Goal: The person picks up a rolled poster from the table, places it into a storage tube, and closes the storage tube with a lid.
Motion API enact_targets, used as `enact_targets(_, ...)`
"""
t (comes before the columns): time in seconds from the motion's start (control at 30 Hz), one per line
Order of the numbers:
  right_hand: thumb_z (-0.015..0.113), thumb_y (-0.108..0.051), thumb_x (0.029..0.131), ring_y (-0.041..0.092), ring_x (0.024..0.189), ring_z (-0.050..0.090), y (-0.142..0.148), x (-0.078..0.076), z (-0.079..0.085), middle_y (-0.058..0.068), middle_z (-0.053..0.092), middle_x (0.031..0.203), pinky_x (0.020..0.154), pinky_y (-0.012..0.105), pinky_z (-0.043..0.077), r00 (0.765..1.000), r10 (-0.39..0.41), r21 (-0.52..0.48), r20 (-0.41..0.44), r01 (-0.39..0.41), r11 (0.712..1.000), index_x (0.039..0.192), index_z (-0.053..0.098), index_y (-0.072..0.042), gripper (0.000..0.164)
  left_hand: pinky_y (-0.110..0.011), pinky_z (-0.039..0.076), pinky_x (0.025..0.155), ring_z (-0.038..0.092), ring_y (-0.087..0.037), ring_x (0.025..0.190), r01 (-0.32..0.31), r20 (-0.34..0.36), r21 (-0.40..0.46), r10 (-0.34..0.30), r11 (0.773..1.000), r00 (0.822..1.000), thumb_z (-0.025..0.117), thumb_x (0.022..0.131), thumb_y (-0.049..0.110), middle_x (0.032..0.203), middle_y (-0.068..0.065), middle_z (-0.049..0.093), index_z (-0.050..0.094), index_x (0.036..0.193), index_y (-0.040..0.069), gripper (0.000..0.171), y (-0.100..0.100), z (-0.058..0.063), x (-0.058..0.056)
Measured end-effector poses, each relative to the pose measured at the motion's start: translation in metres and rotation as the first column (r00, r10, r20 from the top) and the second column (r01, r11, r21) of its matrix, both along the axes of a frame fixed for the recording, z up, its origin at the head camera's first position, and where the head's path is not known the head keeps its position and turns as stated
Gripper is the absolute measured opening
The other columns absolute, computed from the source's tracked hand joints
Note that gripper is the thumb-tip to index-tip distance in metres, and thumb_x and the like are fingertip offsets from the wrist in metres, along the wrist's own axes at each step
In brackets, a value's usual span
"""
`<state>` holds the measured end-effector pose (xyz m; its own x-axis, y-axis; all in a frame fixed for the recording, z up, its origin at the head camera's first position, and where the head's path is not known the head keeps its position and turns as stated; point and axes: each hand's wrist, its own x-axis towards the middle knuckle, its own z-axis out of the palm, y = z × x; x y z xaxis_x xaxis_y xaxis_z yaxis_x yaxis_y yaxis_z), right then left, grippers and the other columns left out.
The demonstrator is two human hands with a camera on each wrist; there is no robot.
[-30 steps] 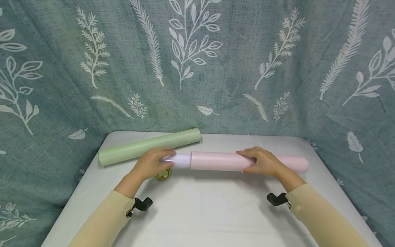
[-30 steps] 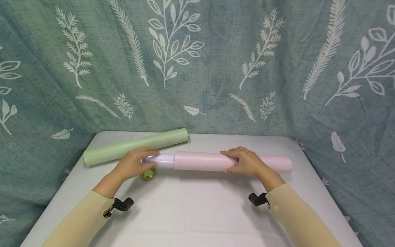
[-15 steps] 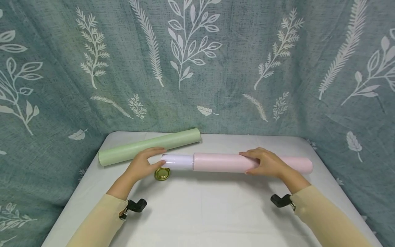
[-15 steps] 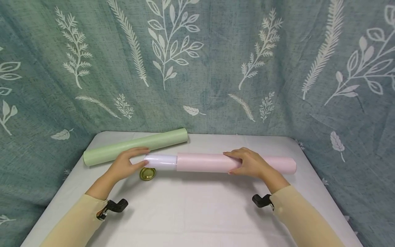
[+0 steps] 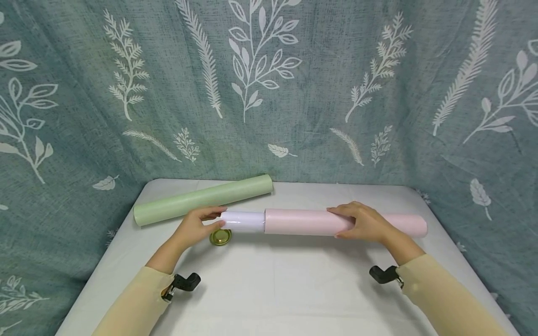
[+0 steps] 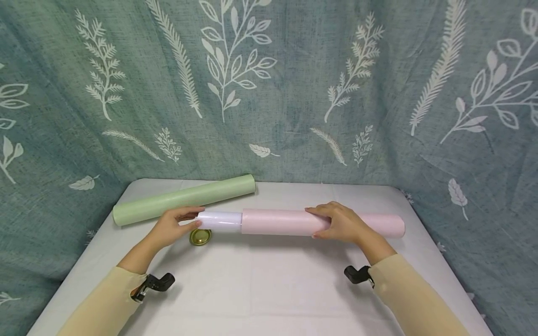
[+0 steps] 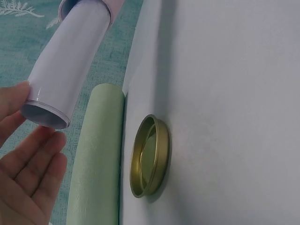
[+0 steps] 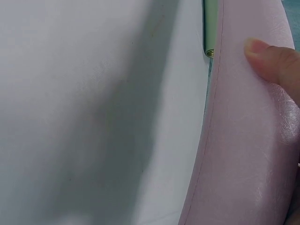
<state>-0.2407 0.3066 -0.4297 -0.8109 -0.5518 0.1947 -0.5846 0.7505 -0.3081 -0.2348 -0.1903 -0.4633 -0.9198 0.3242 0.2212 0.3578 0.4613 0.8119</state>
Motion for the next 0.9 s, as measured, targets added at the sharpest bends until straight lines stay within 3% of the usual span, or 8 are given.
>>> enact_targets(0.3,0.087,-0.046,0.075,0.028,0.115,0.059,-0.001,0.000,0.002,0.003,0.065,0.130,0.090,0.051,0.049,0.999,-0.028,0.002,0.030,0.028,1.000,0.140,0.062,-0.026,0.072,-0.045,0.051,0.099,0.064,-0.028,0.117,0.011,0.040,0.057,-0.013,0.998,0.999,0.075,0.092,0.026,0.129,-0.006,0.067,0.068,0.131,0.014,0.041,0.009,0.003,0.000)
enact_targets(0.9,0.090,-0.040,0.072,0.026,0.114,0.060,-0.009,0.002,0.002,0.001,0.066,0.129,0.091,0.048,0.049,0.999,-0.010,-0.027,0.034,0.011,1.000,0.138,0.064,-0.024,0.072,-0.048,0.052,0.096,0.063,-0.038,0.116,0.034,0.062,0.123,-0.042,0.992,0.997,0.077,0.090,0.011,0.130,-0.018,0.064,0.066,0.129,0.000,0.042,0.035,0.001,-0.001)
